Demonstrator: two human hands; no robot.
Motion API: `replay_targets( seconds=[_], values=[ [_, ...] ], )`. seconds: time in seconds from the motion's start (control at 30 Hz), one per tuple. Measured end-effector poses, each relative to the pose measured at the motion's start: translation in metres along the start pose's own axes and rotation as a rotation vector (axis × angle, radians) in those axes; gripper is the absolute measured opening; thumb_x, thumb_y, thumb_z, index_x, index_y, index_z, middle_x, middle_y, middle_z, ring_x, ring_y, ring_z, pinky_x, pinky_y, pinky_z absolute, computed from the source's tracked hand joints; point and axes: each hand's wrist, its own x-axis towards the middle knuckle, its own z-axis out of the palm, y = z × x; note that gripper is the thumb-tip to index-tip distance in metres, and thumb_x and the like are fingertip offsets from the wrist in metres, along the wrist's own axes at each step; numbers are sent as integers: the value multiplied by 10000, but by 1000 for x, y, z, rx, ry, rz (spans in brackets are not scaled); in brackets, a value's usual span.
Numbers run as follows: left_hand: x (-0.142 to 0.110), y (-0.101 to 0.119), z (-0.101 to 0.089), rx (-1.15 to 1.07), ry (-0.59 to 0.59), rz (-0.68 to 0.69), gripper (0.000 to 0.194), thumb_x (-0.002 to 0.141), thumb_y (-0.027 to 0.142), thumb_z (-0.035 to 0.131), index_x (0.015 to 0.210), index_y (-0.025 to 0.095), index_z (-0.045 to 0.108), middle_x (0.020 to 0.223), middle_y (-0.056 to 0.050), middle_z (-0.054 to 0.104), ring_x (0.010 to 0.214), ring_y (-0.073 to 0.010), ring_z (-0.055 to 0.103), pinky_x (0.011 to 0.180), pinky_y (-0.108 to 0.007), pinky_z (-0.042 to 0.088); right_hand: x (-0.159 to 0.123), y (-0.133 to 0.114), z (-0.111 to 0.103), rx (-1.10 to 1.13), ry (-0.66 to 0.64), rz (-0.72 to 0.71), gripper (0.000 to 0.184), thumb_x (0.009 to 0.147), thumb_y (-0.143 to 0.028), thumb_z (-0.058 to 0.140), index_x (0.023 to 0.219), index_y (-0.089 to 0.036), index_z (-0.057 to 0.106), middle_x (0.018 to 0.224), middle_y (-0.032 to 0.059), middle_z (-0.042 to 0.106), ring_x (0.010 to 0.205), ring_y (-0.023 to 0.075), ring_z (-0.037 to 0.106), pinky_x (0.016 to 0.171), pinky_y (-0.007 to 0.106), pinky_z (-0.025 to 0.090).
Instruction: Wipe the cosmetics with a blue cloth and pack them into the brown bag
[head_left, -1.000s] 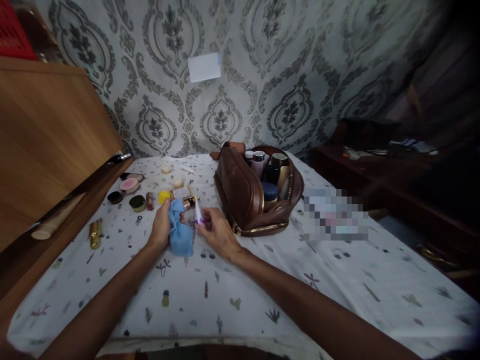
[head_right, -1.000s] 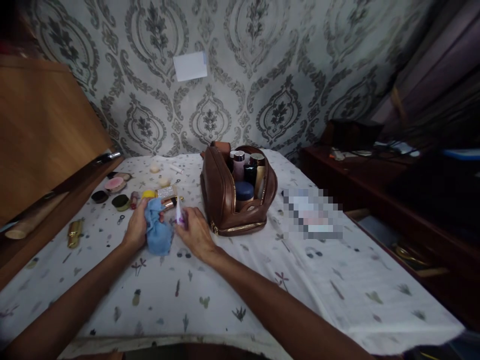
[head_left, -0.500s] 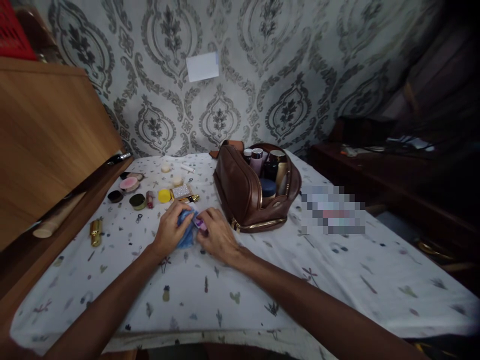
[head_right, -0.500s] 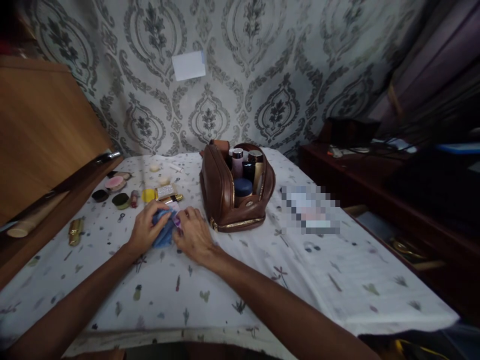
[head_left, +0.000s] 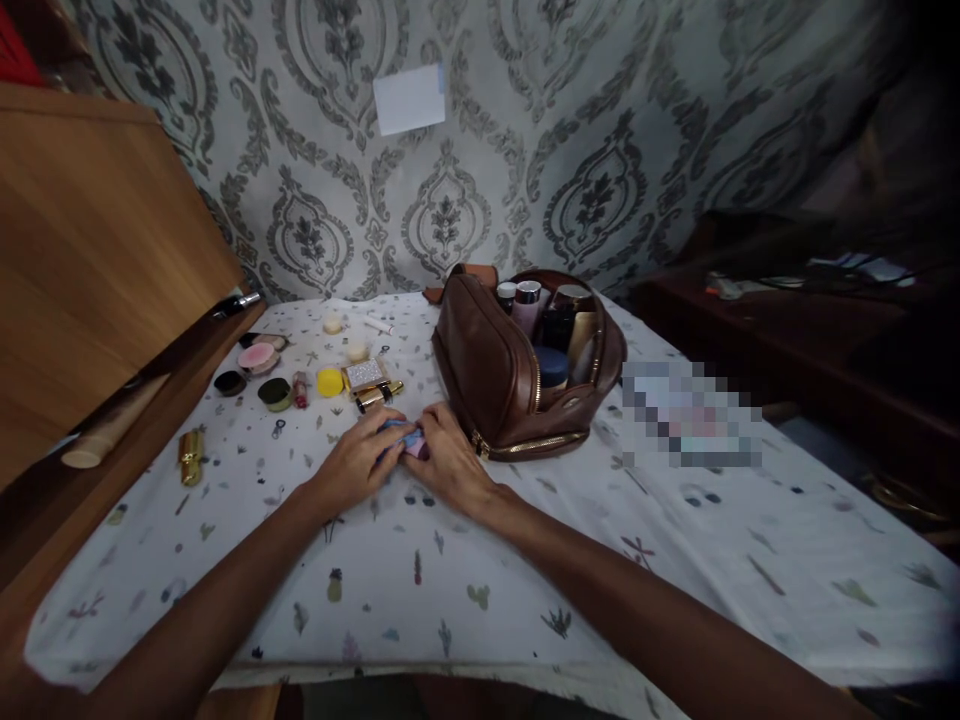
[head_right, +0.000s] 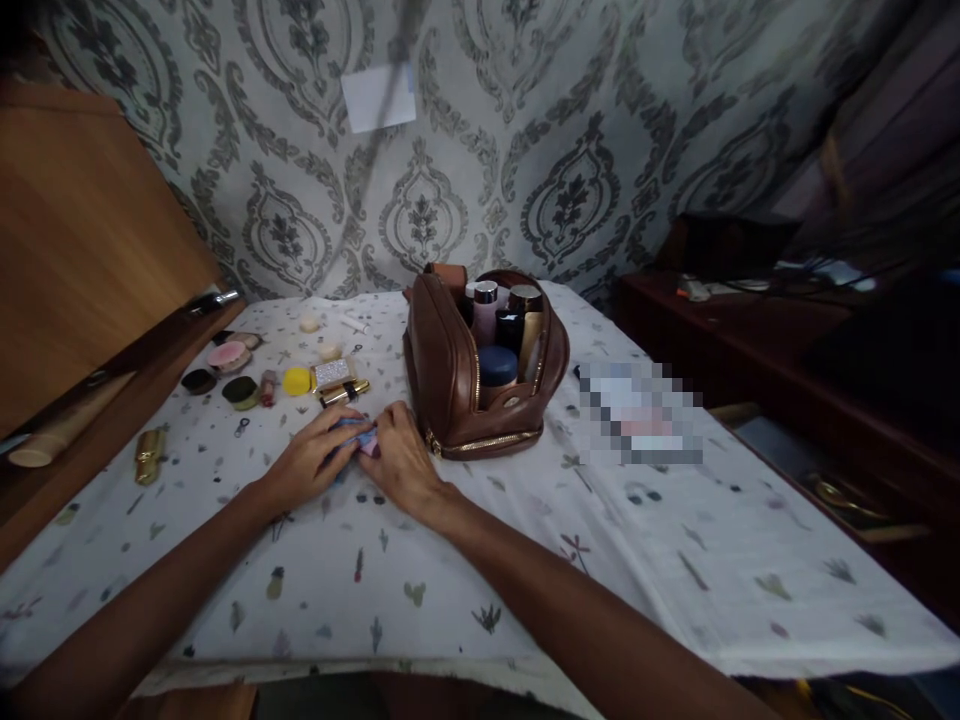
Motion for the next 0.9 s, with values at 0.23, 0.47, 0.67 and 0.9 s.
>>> replay_targets(
  seconds=[0.23,0.47,0.67,0.9],
  values=[
    [-2,-26,-11,243,-62,-198,306,994,266,426,1071,206,716,1159,-107,614,1075,-243,604,885,-377,550,1,-2,-5,3,21,9,185,839,-289,681,950,-158,611,1056,77,503,961,206,567,952,367,492],
    [-4,-35,-14,374,-45,-352,287,977,236,432,1020,225,715,1034,-73,644,959,-239,627,773,-351,544,2,-7,-9,-48,2,16,149,848,-287,675,891,-166,599,1022,81,534,894,204,571,864,347,495],
    [2,-16,-20,269,279,-211,291,1011,276,415,1109,188,675,1002,-74,630,932,-214,618,841,-344,518,-1,-11,-14,-40,-50,-30,191,871,-189,655,1052,-197,596,960,41,596,799,180,565,708,287,441],
    [8,-4,-12,395,62,31,268,1023,242,382,1029,175,641,985,-91,669,966,-244,596,904,-428,436,-1,-6,-8,94,26,-151,250,816,-78,657,1022,-209,602,950,27,603,867,182,578,792,297,467]
  ],
)
